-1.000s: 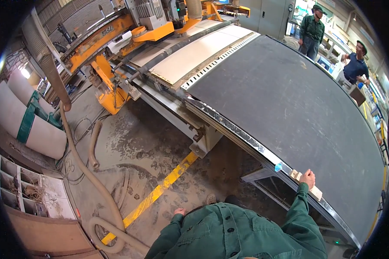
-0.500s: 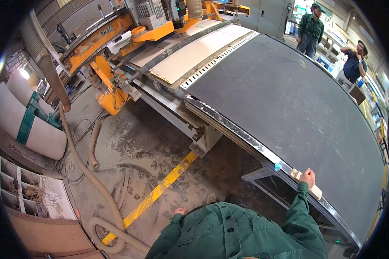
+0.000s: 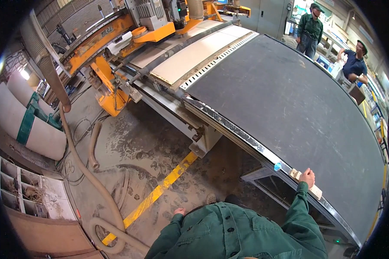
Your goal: Aligning and preparing wooden panels on a manufacturing production line.
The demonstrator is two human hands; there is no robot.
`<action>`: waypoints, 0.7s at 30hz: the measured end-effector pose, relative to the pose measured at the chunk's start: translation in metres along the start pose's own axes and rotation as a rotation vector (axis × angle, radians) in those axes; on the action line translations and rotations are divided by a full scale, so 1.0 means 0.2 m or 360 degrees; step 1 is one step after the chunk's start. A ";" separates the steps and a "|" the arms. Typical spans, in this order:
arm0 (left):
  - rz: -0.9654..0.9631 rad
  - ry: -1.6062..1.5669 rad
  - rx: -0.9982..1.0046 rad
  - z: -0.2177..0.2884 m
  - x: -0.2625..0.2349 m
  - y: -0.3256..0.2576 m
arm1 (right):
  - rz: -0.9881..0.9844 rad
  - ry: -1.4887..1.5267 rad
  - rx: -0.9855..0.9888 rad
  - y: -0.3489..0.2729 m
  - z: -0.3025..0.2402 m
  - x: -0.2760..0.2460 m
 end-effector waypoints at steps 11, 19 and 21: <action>-0.0010 0.0051 -0.0026 -0.03 0.01 0.02 | 0.0018 0.0004 0.0011 0.00 0.00 -0.01; -0.0027 0.0011 -0.0030 -0.07 0.04 0.05 | 0.0013 0.0003 0.0041 0.01 0.03 0.00; -0.0010 0.0012 -0.0033 -0.10 0.03 0.08 | 0.0056 0.0013 0.0017 0.00 -0.01 -0.01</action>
Point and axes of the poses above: each hand's wrist, its own y-axis towards the middle knuckle, its own x-axis out of the palm, z = x × y, the point moved 8 cm from there along y, towards the middle knuckle, and after that the axes turned 1 degree about -z, right-handed, at the moved point
